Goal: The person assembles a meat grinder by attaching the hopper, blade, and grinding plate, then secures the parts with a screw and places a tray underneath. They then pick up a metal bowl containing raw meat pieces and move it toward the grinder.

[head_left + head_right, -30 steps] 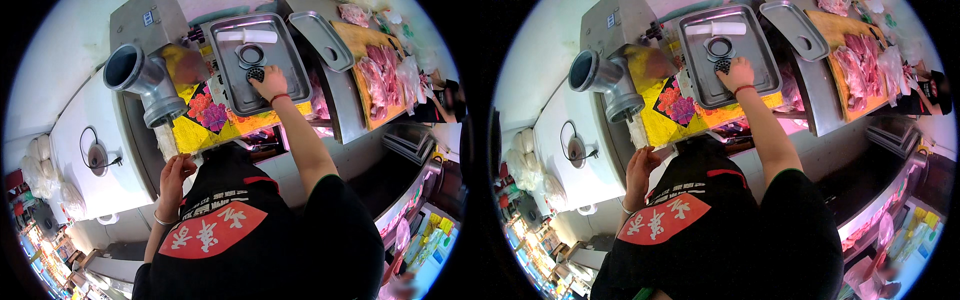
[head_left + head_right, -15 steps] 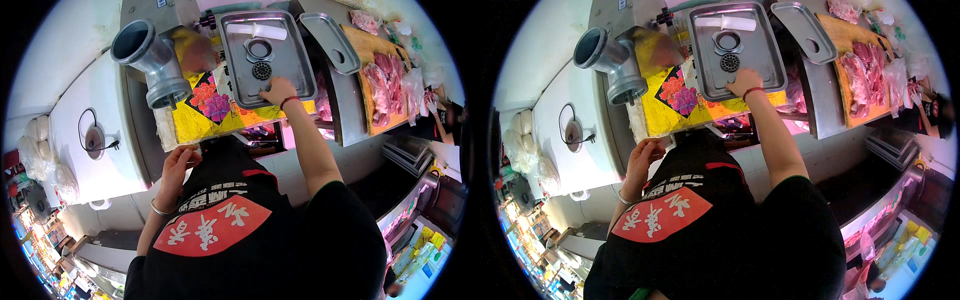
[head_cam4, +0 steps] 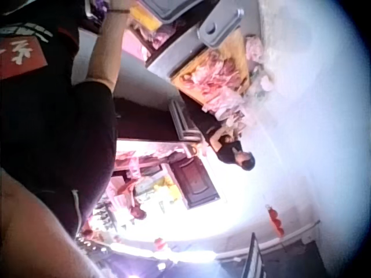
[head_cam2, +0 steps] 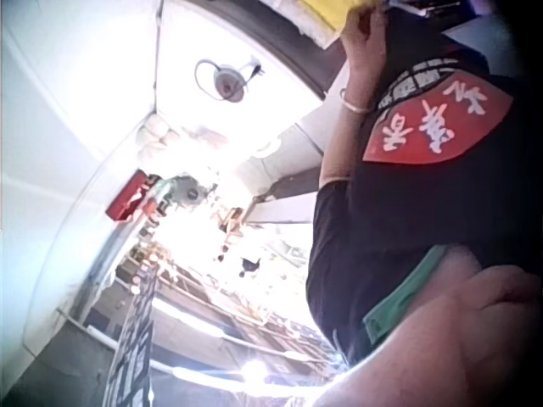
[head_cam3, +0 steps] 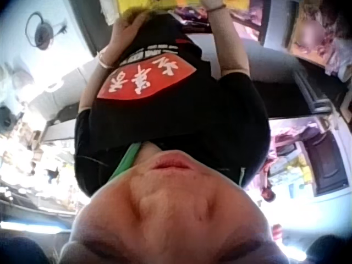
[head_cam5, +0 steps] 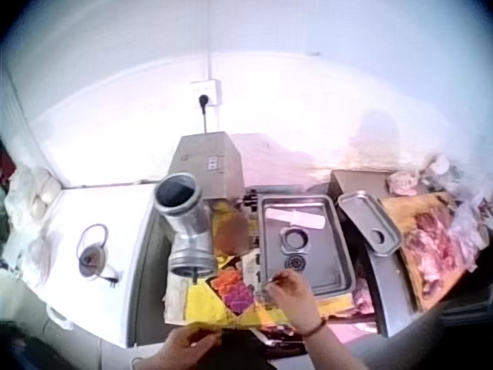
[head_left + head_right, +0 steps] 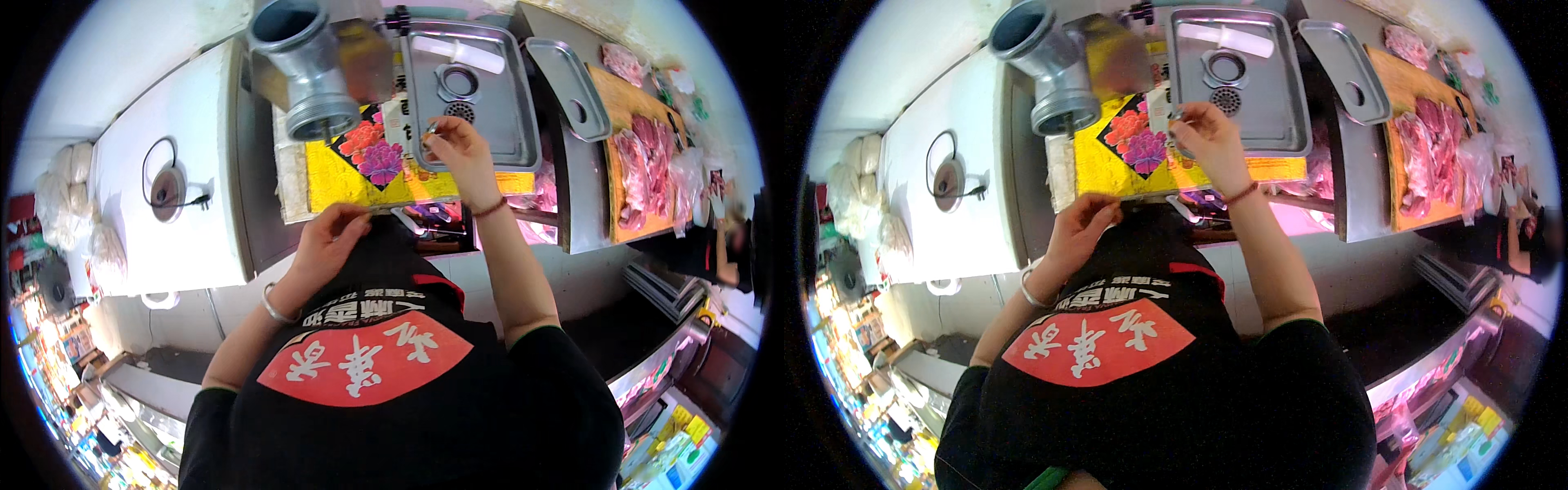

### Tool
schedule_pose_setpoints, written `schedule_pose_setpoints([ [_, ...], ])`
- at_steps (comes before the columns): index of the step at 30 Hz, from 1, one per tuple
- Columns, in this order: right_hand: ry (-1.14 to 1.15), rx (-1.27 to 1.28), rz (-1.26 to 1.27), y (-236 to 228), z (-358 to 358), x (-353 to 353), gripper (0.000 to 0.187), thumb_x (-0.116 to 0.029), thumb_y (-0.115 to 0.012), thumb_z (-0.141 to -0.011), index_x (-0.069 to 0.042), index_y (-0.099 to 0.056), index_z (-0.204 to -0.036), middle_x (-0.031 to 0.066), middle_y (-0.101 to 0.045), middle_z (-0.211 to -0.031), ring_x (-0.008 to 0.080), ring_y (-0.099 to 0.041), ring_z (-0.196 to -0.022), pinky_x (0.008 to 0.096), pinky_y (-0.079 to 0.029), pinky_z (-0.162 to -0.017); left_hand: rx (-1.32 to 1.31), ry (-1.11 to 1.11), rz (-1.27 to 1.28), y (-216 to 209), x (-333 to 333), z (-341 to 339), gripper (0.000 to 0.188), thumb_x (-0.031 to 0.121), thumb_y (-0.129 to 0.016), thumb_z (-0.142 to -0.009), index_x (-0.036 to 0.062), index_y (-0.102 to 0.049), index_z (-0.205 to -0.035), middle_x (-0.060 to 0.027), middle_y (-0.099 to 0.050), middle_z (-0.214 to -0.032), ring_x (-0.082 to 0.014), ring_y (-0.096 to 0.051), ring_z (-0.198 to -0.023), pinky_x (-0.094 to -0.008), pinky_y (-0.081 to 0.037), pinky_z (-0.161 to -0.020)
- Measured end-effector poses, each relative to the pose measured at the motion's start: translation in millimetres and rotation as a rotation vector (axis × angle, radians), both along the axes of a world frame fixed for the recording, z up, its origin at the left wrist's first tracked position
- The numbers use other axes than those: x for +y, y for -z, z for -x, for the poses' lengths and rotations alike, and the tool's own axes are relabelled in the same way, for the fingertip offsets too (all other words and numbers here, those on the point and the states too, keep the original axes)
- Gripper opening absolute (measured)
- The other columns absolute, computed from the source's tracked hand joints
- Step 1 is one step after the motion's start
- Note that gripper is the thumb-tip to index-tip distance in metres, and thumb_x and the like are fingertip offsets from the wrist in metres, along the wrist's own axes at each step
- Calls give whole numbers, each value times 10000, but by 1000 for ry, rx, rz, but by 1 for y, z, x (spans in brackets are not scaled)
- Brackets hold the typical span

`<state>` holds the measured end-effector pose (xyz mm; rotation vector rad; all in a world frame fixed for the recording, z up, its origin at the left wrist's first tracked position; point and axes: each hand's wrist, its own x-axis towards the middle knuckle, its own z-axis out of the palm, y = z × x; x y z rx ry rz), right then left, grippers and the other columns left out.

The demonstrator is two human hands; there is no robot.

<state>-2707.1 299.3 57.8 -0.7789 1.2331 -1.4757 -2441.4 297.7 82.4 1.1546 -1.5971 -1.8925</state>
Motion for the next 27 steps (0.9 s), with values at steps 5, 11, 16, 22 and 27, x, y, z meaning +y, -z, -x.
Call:
schedule_pose_setpoints([
  [5,-90,-367,83,-59,-80,12,240,-56,-574,-932,-20,-547,-1168,78,-641,-1045,180,-639,-955,306,-534,-808,79,-199,607,-40,-11,28,446,23,-725,-807,13,-527,-1206,-58,-624,-889,-111,-607,-799,-254,-513,-753],
  [11,-52,-550,100,-70,-106,4,239,-53,-576,-933,-13,-550,-1166,85,-630,-1023,186,-641,-951,317,-516,-876,95,-337,657,-45,-20,14,395,21,-747,-793,20,-535,-1126,-65,-625,-876,-107,-615,-787,-252,-525,-701],
  [16,-15,-438,134,-57,-118,-1,248,-44,-592,-923,-5,-547,-1165,85,-631,-1023,176,-634,-943,309,-517,-874,140,-347,580,-43,-22,10,351,21,-728,-811,10,-532,-1102,-65,-636,-900,-107,-619,-802,-251,-519,-732],
  [22,187,-362,75,-51,-135,-9,189,-60,-605,-921,-4,-550,-1092,98,-645,-1017,183,-646,-930,303,-534,-839,137,-362,427,-40,-35,7,260,65,-696,-857,0,-544,-1058,-60,-650,-903,-94,-617,-790,-236,-506,-724],
  [27,267,-340,79,-55,-146,-15,162,-80,-647,-900,-9,-556,-1014,80,-643,-975,154,-643,-892,288,-542,-779,179,-342,185,-30,-46,6,121,77,-608,-932,-18,-581,-1000,-54,-651,-887,-103,-615,-798,-243,-514,-758],
])
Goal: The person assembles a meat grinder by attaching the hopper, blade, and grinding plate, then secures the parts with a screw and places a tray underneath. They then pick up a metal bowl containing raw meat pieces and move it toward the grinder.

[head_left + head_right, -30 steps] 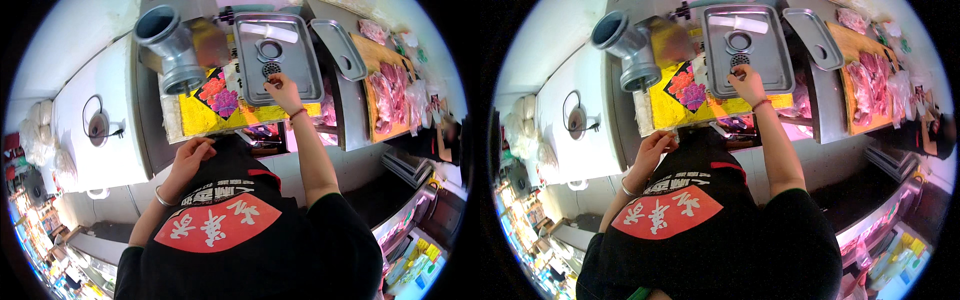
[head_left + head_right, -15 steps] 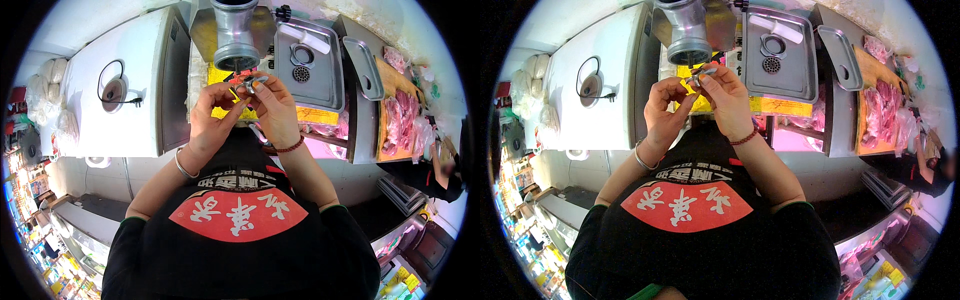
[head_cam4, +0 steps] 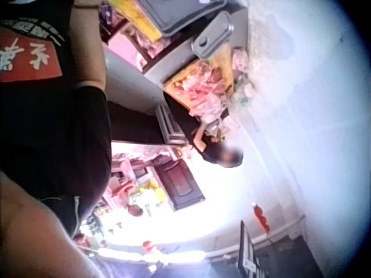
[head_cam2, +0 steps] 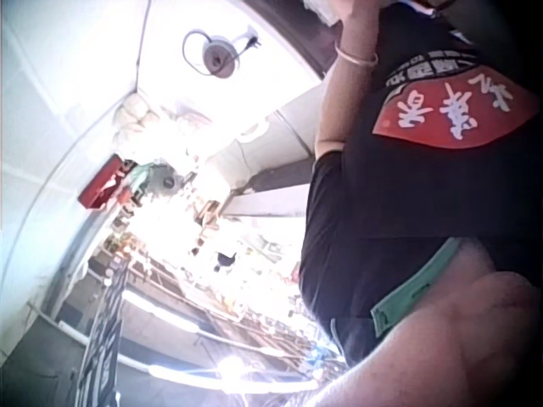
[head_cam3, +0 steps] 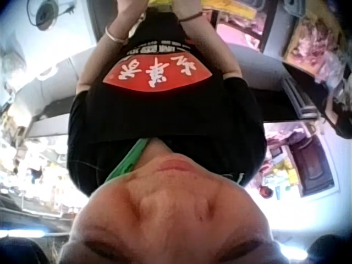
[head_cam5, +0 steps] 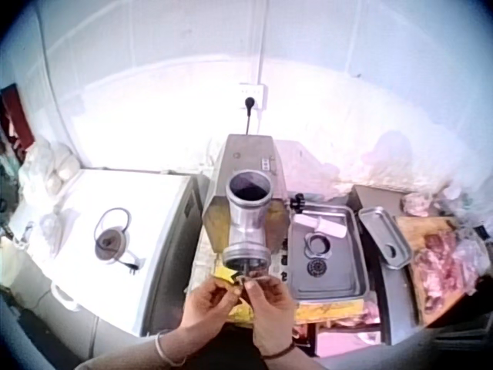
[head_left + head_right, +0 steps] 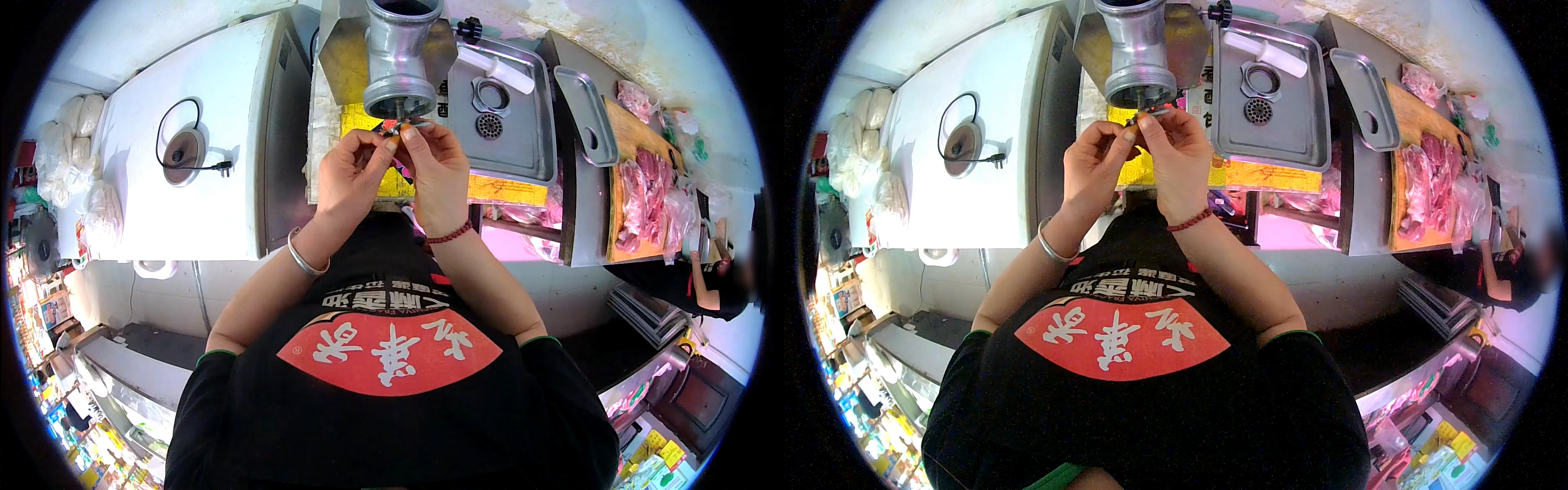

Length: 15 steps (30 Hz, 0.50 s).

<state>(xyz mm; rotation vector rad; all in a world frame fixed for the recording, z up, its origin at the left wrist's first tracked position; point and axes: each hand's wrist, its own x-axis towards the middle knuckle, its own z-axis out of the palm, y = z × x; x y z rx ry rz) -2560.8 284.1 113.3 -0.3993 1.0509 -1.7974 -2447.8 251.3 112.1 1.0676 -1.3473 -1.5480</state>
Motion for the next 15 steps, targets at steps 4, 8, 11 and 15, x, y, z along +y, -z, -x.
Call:
schedule_pose_setpoints([
  [4,37,54,-114,-9,-2,-9,230,-100,-700,-860,7,-566,-1014,64,-630,-950,126,-625,-841,249,-521,-728,60,30,-64,-5,0,3,201,125,-574,-960,-35,-615,-1075,-72,-668,-915,-120,-633,-815,-251,-524,-754],
  [8,-4,20,-127,-13,0,-11,256,-126,-684,-877,18,-572,-1057,71,-637,-962,123,-623,-843,249,-515,-734,81,24,-137,-12,-7,6,281,180,-530,-987,-39,-613,-1142,-81,-671,-913,-142,-651,-812,-259,-532,-746],
  [11,10,40,-103,-11,0,-1,237,-125,-650,-904,18,-582,-1080,74,-645,-977,122,-625,-850,248,-513,-749,196,55,-197,-18,-12,7,303,214,-504,-998,-36,-620,-1126,-86,-671,-903,-159,-657,-790,-270,-536,-752],
  [15,-57,94,-110,-7,5,2,166,-116,-613,-930,18,-616,-1027,61,-655,-943,115,-622,-841,242,-507,-752,229,47,-270,-17,-13,10,301,222,-495,-1002,-29,-629,-1100,-73,-659,-871,-135,-610,-729,-264,-508,-709],
])
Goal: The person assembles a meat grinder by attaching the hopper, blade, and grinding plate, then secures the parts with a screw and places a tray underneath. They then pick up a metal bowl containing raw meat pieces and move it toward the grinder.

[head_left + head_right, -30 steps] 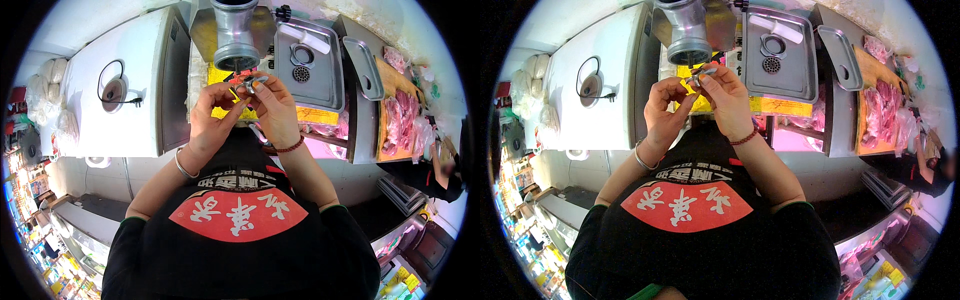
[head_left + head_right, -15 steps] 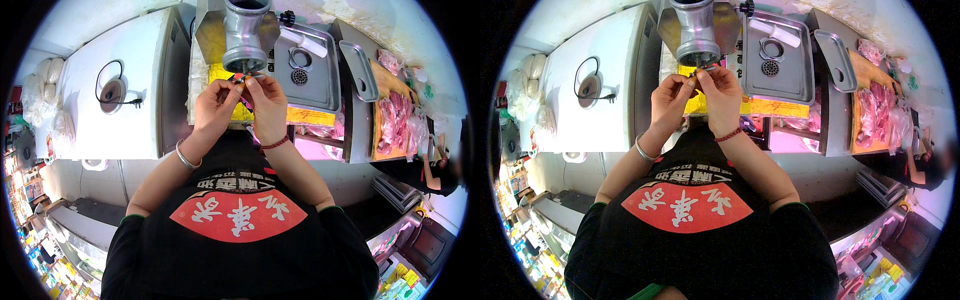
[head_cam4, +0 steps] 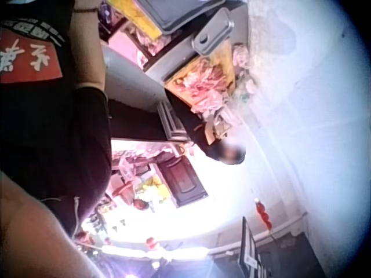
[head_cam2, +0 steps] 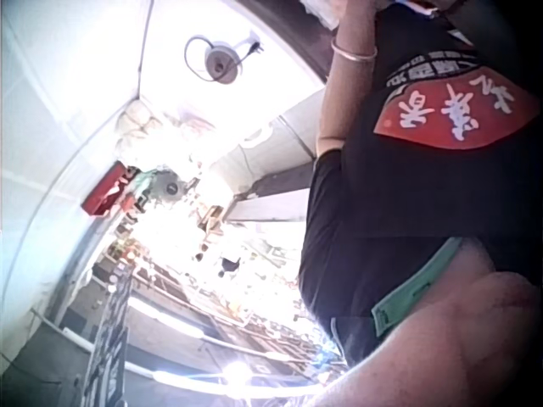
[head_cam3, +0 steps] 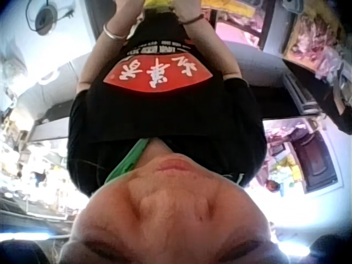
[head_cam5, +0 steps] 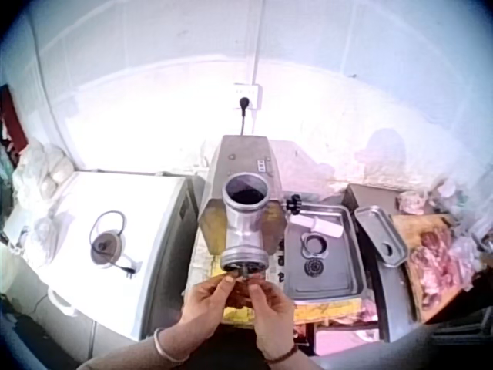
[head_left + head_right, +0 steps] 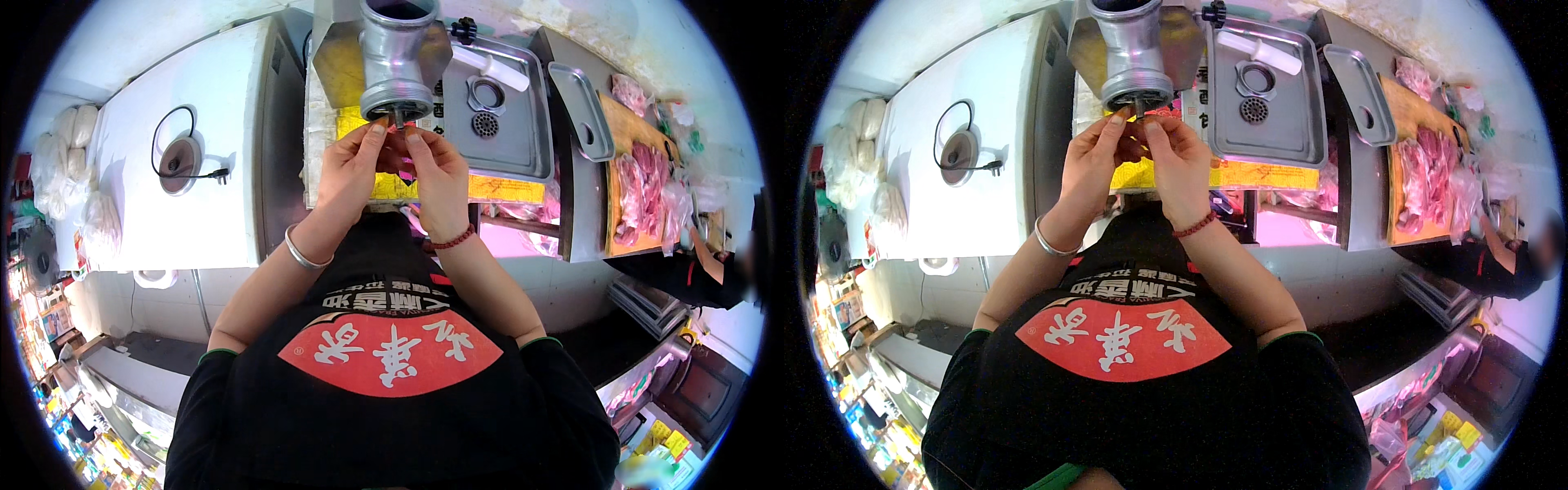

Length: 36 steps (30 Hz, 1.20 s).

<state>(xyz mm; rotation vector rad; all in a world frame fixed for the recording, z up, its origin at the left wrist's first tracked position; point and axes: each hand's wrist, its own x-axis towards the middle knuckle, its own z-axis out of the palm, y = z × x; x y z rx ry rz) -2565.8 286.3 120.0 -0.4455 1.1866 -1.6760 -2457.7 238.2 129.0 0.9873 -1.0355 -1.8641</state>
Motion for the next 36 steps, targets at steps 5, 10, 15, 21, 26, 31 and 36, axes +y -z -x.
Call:
schedule_pose_setpoints([
  [5,-25,86,-100,-12,4,-12,166,-141,-650,-909,25,-653,-903,30,-647,-824,79,-579,-735,227,-468,-664,-34,1,-9,7,-3,-1,281,210,-492,-1002,-20,-630,-1087,-41,-618,-810,-103,-515,-670,-248,-448,-652],
  [10,37,143,-100,-6,6,-23,198,-171,-685,-886,22,-658,-848,9,-627,-769,54,-527,-662,218,-416,-590,-60,29,37,1,-2,-7,291,181,-479,-1005,-21,-602,-1175,-39,-629,-821,-90,-554,-667,-230,-479,-631],
  [15,68,45,-56,0,0,-28,218,-190,-703,-871,8,-641,-805,2,-612,-747,61,-517,-640,221,-407,-569,-47,9,41,4,4,-11,319,137,-470,-1003,-16,-554,-1270,-39,-622,-847,-91,-552,-677,-227,-477,-631],
  [21,69,-109,-124,-9,-4,-26,204,-194,-680,-887,-3,-624,-843,18,-605,-730,87,-537,-608,238,-429,-542,-53,38,33,1,-1,-11,325,108,-453,-996,-11,-547,-1284,-40,-607,-855,-86,-517,-684,-221,-440,-636],
  [26,77,-154,-106,-2,-11,-29,220,-224,-655,-902,-13,-619,-850,9,-582,-706,88,-501,-563,242,-395,-518,-124,57,104,5,-6,-21,319,106,-470,-990,-16,-560,-1270,-40,-612,-844,-80,-531,-675,-213,-450,-618],
  [31,-47,-62,-119,-8,8,-1,225,-246,-640,-910,-30,-654,-969,2,-625,-768,69,-536,-640,228,-453,-591,-183,65,90,1,0,-26,319,88,-452,-991,4,-561,-1279,-40,-603,-843,-72,-518,-672,-210,-442,-625],
  [36,38,341,-245,91,93,15,207,-208,-634,-892,-11,-674,-941,55,-694,-838,108,-610,-691,265,-481,-606,-241,45,75,10,12,-34,320,78,-453,-987,28,-560,-1284,-23,-592,-834,-63,-505,-670,-200,-428,-618],
])
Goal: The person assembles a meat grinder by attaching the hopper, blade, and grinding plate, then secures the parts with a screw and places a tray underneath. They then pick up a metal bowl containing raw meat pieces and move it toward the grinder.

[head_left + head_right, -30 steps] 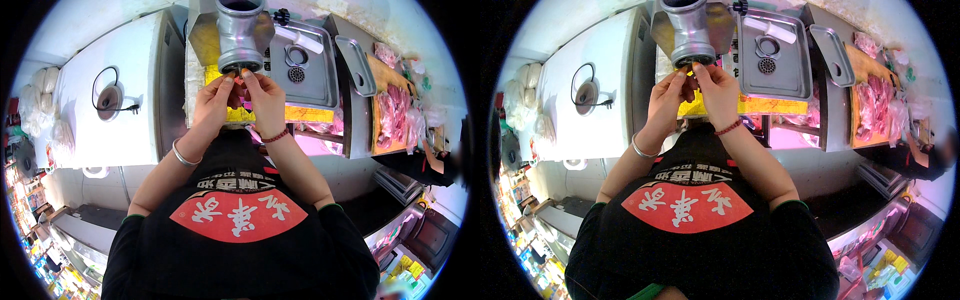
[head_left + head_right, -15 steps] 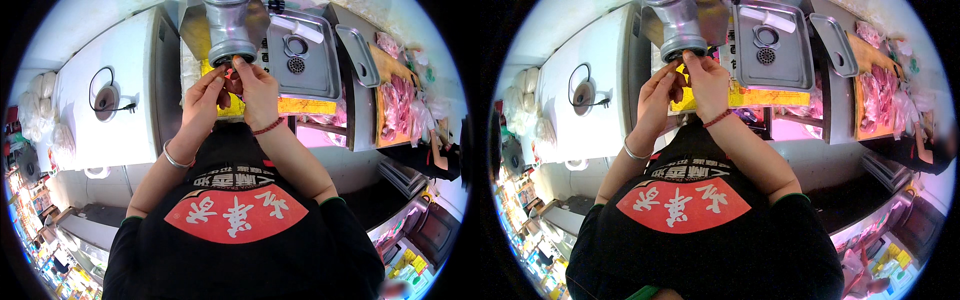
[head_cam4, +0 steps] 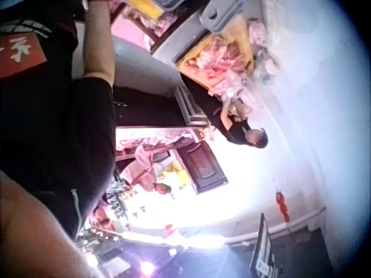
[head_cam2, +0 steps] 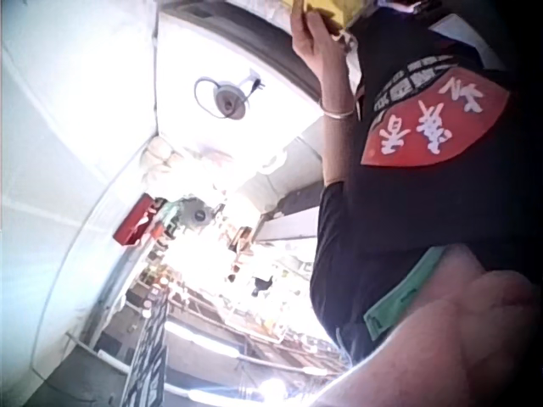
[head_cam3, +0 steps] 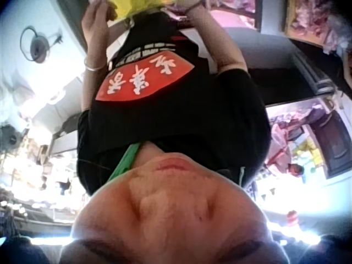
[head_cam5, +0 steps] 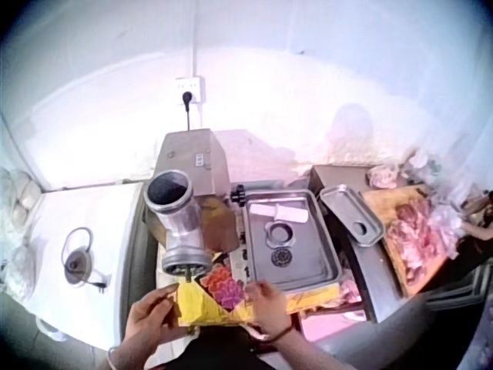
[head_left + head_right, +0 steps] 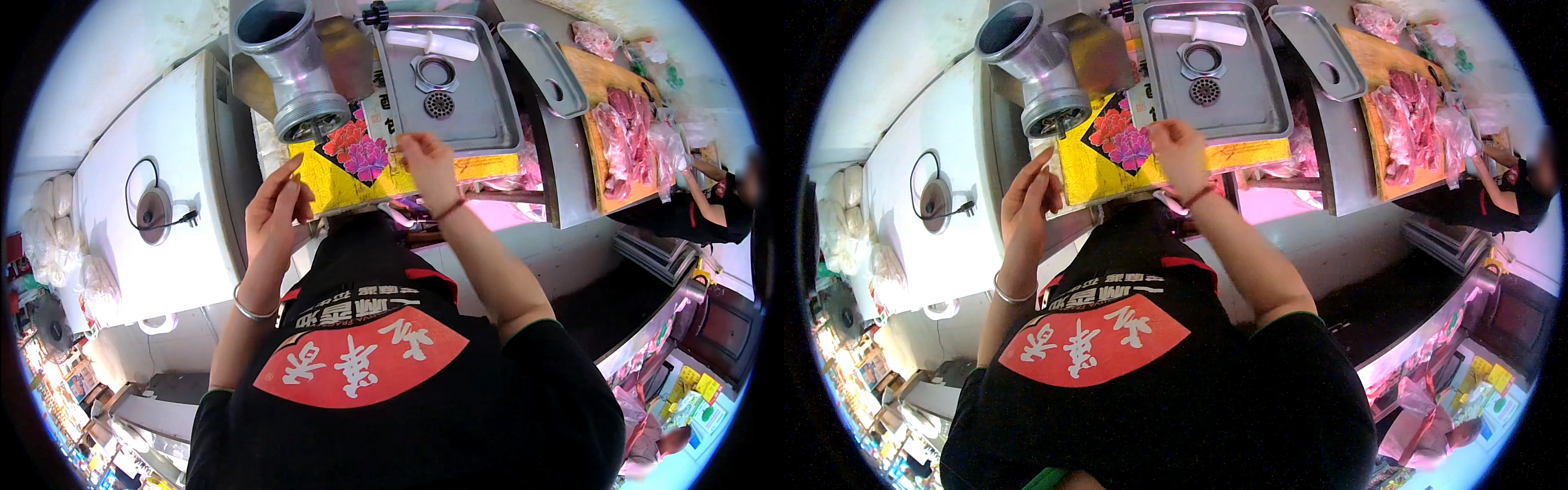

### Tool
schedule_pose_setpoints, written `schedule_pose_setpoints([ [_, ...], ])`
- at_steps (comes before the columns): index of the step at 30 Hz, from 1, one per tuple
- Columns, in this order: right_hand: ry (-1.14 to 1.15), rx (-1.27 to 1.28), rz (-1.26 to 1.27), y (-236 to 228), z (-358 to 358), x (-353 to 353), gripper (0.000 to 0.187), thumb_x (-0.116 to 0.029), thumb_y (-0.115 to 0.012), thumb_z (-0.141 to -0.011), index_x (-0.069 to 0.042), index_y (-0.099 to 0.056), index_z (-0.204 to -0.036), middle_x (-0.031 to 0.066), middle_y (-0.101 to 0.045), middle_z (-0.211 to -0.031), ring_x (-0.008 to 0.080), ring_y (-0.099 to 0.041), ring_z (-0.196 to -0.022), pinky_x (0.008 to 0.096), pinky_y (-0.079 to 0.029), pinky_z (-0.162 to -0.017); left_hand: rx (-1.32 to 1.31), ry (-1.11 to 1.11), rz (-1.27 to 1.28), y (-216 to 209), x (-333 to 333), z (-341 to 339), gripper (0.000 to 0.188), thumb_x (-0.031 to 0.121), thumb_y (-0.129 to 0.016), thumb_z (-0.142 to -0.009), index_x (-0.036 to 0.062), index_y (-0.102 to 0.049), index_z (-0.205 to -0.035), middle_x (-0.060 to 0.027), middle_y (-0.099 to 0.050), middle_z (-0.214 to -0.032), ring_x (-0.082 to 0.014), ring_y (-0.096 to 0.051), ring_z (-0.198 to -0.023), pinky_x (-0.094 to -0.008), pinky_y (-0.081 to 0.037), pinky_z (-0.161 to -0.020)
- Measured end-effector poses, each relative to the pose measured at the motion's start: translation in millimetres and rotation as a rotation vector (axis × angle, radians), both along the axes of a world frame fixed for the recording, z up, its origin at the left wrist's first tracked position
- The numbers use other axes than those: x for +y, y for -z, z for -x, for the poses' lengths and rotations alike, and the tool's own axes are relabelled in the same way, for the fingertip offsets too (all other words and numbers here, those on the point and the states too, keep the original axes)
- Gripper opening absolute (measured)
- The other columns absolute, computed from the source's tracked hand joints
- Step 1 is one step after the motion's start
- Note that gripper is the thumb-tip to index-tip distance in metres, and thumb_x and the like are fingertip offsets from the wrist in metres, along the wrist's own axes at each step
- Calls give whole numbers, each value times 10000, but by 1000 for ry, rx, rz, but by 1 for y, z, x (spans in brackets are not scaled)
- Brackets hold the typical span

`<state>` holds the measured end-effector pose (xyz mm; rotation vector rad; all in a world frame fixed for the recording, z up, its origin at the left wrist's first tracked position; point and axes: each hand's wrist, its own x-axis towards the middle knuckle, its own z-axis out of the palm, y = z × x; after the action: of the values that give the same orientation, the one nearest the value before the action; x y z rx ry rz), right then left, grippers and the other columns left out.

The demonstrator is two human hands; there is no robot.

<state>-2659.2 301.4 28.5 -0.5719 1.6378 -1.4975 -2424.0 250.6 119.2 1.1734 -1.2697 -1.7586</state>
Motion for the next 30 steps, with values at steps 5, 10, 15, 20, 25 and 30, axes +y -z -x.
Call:
schedule_pose_setpoints([
  [5,34,871,-380,61,107,-21,418,-351,-702,-787,-21,-648,-1037,139,-658,-972,298,-629,-876,406,-512,-778,-69,22,-96,16,26,-15,313,92,-473,-987,36,-535,-1288,-20,-590,-835,-53,-511,-670,-193,-420,-609],
  [10,-182,1286,-670,67,120,-48,635,-463,-727,-728,-15,-563,-1148,138,-534,-1184,325,-511,-1127,432,-464,-926,-89,44,-168,25,41,-21,276,113,-488,-989,28,-567,-1239,-18,-603,-850,-54,-528,-676,-190,-425,-614],
  [15,-218,1256,-703,69,119,-70,617,-454,-725,-707,17,-588,-1083,170,-549,-1134,324,-552,-1069,422,-495,-887,-109,68,-150,23,40,-12,251,141,-505,-988,30,-599,-1193,-11,-611,-837,-54,-536,-677,-190,-426,-622],
  [20,-188,735,-498,63,125,-62,532,-425,-713,-741,15,-602,-1019,148,-601,-1055,273,-589,-1005,412,-504,-865,-125,113,-142,27,43,-10,243,150,-514,-987,27,-607,-1176,-10,-615,-832,-51,-540,-681,-190,-425,-623],
  [25,-149,-703,73,16,72,-18,363,-300,-626,-862,-31,-582,-1101,73,-629,-1011,226,-608,-989,393,-509,-842,-101,155,-139,30,42,-5,245,144,-501,-989,20,-603,-1174,-18,-618,-842,-66,-547,-692,-208,-440,-631],
  [30,-269,-664,308,-62,-11,9,433,-130,-654,-837,-20,-484,-1219,88,-593,-1073,205,-584,-1020,343,-513,-850,-55,220,-72,20,35,8,245,135,-490,-992,24,-601,-1179,-26,-622,-857,-74,-564,-721,-217,-457,-659],
])
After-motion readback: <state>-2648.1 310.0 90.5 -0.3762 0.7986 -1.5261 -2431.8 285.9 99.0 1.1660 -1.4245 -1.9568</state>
